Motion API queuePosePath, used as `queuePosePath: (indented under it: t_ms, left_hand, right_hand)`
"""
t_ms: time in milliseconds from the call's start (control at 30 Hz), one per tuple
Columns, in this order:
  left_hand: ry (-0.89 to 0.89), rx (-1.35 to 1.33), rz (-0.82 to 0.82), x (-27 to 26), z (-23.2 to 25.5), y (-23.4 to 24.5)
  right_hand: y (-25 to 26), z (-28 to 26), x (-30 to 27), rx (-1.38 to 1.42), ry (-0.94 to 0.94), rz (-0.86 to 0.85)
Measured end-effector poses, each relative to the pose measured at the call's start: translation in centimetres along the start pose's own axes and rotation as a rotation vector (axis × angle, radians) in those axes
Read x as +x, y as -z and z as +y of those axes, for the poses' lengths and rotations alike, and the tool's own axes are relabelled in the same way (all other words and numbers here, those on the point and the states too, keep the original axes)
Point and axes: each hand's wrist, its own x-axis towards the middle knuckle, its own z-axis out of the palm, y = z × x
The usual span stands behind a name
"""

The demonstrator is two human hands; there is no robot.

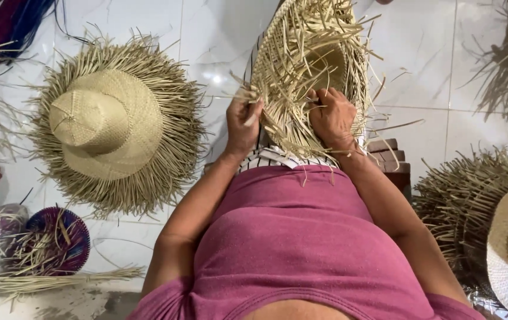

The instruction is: The person is weaving a straw hat by hand, meticulously interlacing straw strands to form the brim.

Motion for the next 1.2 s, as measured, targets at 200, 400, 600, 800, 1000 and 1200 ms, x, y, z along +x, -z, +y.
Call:
queuePosePath:
  t_ms: [200,400,600,800,1000,1200]
  left_hand:
    - [-0.055,0.093,-0.003,3.0,2.5,-1.1]
    - [0.070,0.213,-0.022,7.2,5.0,-2.4]
    - [0.504,0.079,0.160,5.9,5.6,-2.6]
    - [0.087,-0.213,-0.093,-0.3,5.2,-3.2]
    - [0.073,-0.146,-0.066,-2.7,4.2,-2.3]
    - [0.071,-0.049,0.045,-1.8,5.3,-2.8]
  right_hand:
    - [-0.4,0.4,-0.1,0.002,0.019,0.019]
    - [0.7,-0.9,0.6,-0.089,0.042,-0.045]
    - [2.5,0.7,2.8,-0.042,-0.017,-0.221]
    - [9.5,-2.7,7.1,0.531,-0.408,-0.534]
    - [3.8,-2.4,0.5,1.894,-1.249,-0.276]
    - [3.6,-4.2,0.5,0.694,0.068,-0.048]
